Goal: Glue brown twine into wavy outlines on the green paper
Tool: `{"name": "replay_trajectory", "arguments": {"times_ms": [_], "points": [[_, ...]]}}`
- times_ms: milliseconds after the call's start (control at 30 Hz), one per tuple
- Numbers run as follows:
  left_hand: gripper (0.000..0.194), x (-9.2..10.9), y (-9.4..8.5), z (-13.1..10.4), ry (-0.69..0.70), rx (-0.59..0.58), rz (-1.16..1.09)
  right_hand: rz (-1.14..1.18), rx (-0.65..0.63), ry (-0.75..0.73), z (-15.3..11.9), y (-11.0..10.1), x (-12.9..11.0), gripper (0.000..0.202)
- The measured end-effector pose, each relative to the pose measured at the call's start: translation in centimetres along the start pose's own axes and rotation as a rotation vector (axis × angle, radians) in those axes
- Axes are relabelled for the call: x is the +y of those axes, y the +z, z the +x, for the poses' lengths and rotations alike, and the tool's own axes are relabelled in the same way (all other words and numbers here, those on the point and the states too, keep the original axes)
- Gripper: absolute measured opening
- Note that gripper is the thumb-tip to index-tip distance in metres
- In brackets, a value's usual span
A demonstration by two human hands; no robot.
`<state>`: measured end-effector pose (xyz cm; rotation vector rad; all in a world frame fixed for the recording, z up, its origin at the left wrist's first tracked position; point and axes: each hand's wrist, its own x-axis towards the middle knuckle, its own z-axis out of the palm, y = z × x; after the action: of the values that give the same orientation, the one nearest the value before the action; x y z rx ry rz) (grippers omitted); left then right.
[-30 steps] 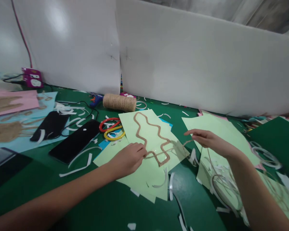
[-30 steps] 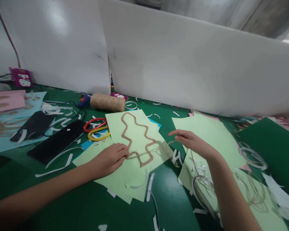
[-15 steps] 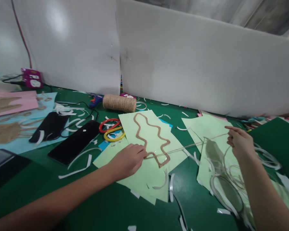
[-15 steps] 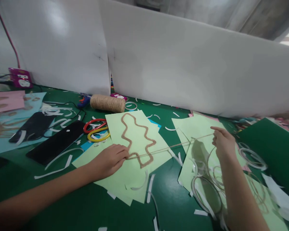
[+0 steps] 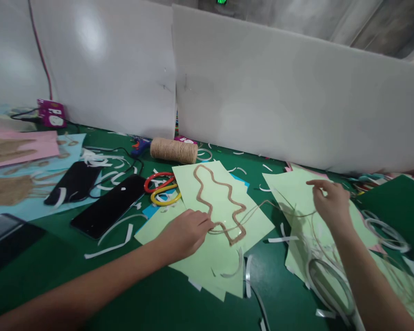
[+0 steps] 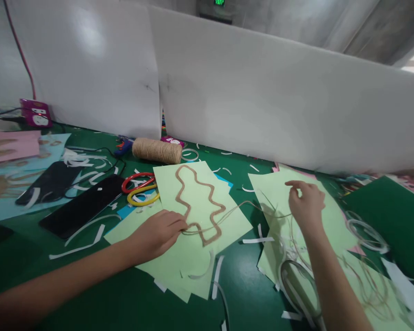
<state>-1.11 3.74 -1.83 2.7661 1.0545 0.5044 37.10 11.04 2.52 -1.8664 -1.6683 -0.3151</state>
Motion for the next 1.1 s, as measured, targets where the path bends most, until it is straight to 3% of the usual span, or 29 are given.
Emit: {"name": "replay_trajectory", "arguments": {"times_ms": [67, 133, 233, 367, 500, 533, 667, 833, 967, 1100], "points": [[0.026, 0.0, 0.1, 0.0, 0.002, 0.013, -0.006, -0.139, 0.109, -0.138, -0.6, 0.0, -3.1, 0.023], [0.026, 0.0, 0.1, 0.1, 0.006, 0.022, -0.013, -0.098, 0.045, -0.367, -1.7, 0.1, -6.7, 0.023], [0.021, 0.0, 0.2, 0.1, 0.003, 0.024, -0.01, 0.19, -0.281, -0.693, -4.4, 0.3, -11.7, 0.024], [0.017, 0.1, 0.1, 0.1, 0.0, -0.005, 0.008, 0.343, -0.59, -0.794, -7.9, 0.1, -15.5, 0.016], [0.015, 0.2, 0.0, 0.2, -0.012, -0.022, 0.028, 0.316, -0.72, -0.817, -9.4, 0.1, -16.6, 0.006], [0.015, 0.2, 0.1, 0.3, -0.017, -0.023, 0.029, 0.3, -0.723, -0.82, -9.5, 0.2, -16.6, 0.001], [0.017, 0.1, 0.4, 0.3, -0.024, -0.017, 0.007, 0.23, -0.668, -0.789, -9.5, 1.2, -16.4, 0.018], [0.024, -0.2, 0.8, 0.2, -0.051, 0.029, -0.048, 0.232, -0.607, -0.753, -9.3, 2.0, -15.8, 0.021], [0.028, -0.3, 0.8, 0.3, -0.06, 0.021, -0.061, 0.268, -0.631, -0.709, -9.4, 2.1, -15.6, 0.021], [0.02, -0.3, 0.6, 0.3, -0.062, -0.01, -0.065, 0.297, -0.674, -0.56, -9.6, 2.0, -15.9, 0.015]]}}
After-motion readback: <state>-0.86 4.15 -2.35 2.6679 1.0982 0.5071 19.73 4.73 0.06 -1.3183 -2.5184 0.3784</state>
